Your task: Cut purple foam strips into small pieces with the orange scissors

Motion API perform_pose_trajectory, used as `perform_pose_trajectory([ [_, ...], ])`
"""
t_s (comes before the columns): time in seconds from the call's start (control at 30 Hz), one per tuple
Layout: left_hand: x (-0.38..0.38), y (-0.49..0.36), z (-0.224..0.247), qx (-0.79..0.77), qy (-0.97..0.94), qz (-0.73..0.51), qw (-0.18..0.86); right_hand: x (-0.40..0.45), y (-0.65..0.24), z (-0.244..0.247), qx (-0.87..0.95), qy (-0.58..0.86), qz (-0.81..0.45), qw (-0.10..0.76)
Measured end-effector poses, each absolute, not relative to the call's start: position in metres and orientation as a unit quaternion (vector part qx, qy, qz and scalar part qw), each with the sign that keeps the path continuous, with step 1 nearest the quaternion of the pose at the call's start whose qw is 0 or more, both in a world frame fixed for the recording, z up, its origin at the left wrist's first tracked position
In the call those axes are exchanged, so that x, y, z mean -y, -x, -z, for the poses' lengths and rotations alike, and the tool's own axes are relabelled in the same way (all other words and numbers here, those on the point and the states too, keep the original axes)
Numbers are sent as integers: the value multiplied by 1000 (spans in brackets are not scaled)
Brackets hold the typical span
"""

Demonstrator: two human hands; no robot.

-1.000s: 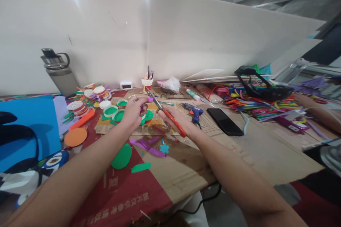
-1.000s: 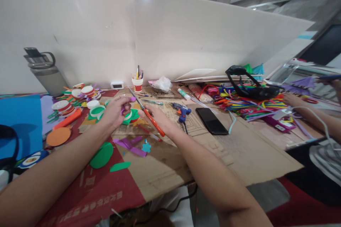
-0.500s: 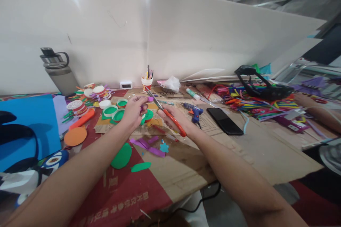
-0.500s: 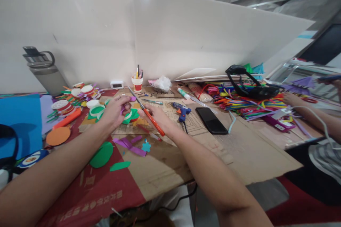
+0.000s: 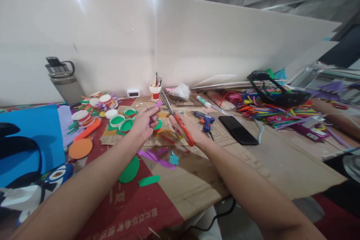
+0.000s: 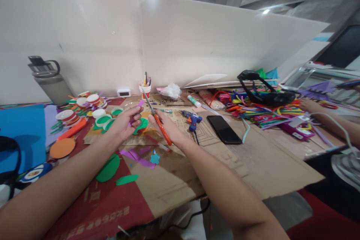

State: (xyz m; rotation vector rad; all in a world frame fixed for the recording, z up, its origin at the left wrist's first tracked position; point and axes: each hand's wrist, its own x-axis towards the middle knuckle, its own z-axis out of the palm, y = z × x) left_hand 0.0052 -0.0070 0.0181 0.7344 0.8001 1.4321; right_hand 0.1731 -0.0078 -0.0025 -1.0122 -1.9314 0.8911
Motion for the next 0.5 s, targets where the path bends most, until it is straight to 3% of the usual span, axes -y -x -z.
perform_pose_trajectory([
  [0.2,6,-6,-15,-355,-329,-590,646,5,-171,6,688,381,-441,433],
  [0.33,9,-9,-12,-358,-351,-560,660,4,-171,2,630,371,-435,525],
  [0.5,14,-13,-9,-342,-384,-518,683,1,-173,0,607,337,-436,573],
])
